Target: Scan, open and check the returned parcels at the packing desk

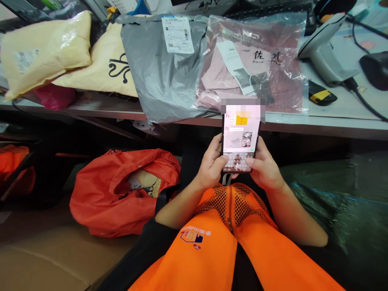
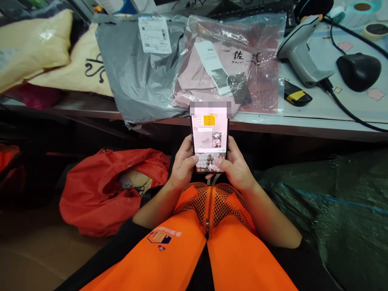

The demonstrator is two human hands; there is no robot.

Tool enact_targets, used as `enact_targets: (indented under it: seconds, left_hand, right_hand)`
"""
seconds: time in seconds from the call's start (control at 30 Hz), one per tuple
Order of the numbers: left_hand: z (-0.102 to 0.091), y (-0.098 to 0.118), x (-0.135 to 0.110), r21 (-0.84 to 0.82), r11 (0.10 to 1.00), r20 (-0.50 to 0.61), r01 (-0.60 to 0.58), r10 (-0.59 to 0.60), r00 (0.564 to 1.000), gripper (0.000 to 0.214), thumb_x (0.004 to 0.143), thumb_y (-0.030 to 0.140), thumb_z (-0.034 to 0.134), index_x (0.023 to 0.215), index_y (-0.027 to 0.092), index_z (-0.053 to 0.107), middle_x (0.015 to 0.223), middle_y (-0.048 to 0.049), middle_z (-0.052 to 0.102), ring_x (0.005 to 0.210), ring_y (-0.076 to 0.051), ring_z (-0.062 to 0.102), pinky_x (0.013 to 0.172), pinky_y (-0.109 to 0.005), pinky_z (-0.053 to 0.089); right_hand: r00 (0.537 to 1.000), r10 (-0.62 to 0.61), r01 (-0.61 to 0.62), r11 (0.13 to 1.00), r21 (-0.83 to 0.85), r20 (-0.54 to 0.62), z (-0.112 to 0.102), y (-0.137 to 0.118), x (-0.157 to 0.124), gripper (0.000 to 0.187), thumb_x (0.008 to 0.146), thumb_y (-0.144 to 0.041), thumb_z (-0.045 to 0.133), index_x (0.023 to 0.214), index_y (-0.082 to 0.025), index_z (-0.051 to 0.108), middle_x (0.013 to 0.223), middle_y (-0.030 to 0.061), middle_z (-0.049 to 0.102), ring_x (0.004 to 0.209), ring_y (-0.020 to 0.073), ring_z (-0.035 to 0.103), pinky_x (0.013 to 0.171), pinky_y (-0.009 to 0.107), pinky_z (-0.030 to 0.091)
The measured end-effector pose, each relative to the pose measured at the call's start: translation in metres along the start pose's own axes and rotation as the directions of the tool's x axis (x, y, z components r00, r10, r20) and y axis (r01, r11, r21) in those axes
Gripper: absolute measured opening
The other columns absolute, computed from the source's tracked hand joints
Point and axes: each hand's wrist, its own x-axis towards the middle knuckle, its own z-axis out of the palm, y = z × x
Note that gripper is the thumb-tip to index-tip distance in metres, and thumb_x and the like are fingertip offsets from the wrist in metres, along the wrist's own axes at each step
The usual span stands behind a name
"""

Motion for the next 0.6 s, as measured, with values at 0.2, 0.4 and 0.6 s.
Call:
enact_targets:
  seconds: [0.2, 0.4, 0.6]
  left_hand:
    - [-0.002, -0.008, 0.006, -0.109, 0.994, -0.125, -0.024, 0.011, 0.992, 0.052, 0.091, 0.050, 0.064, 0.132, 0.019, 0.059, 0.132, -0.0090, 0.068, 0.125, -0.031, 0.064, 0.105, -0.041, 0.052]
    - [0.008, -0.005, 0.009, -0.337, 0.938, -0.166, 0.086, -0.149, 0.975, 0.066, 0.088, 0.076, 0.058, 0.124, 0.020, 0.062, 0.123, -0.0103, 0.072, 0.120, -0.034, 0.068, 0.098, -0.046, 0.058]
    - [0.000, -0.011, 0.006, -0.454, 0.821, 0.270, 0.345, -0.242, 0.932, 0.108, 0.062, 0.102, 0.059, 0.120, 0.011, 0.069, 0.108, -0.0191, 0.075, 0.099, -0.036, 0.075, 0.077, -0.042, 0.063]
  right_hand:
    - [0.977, 0.058, -0.042, 0.996, -0.079, 0.207, 0.002, -0.006, -0.006, 0.090, 0.077, -0.019, 0.088, 0.147, -0.040, 0.035, 0.154, 0.0064, 0.052, 0.113, 0.0257, 0.072, 0.082, 0.042, 0.069]
    - [0.996, 0.079, -0.076, 0.996, -0.050, 0.048, 0.005, 0.008, -0.003, 0.060, 0.093, -0.051, 0.073, 0.144, -0.035, 0.046, 0.133, 0.0086, 0.066, 0.098, 0.0261, 0.075, 0.054, 0.030, 0.065]
    - [0.993, 0.119, -0.118, 0.990, 0.080, 0.001, 0.012, 0.030, -0.009, 0.072, 0.086, -0.080, 0.063, 0.135, -0.028, 0.063, 0.124, 0.0111, 0.072, 0.102, 0.0291, 0.075, 0.072, 0.040, 0.068]
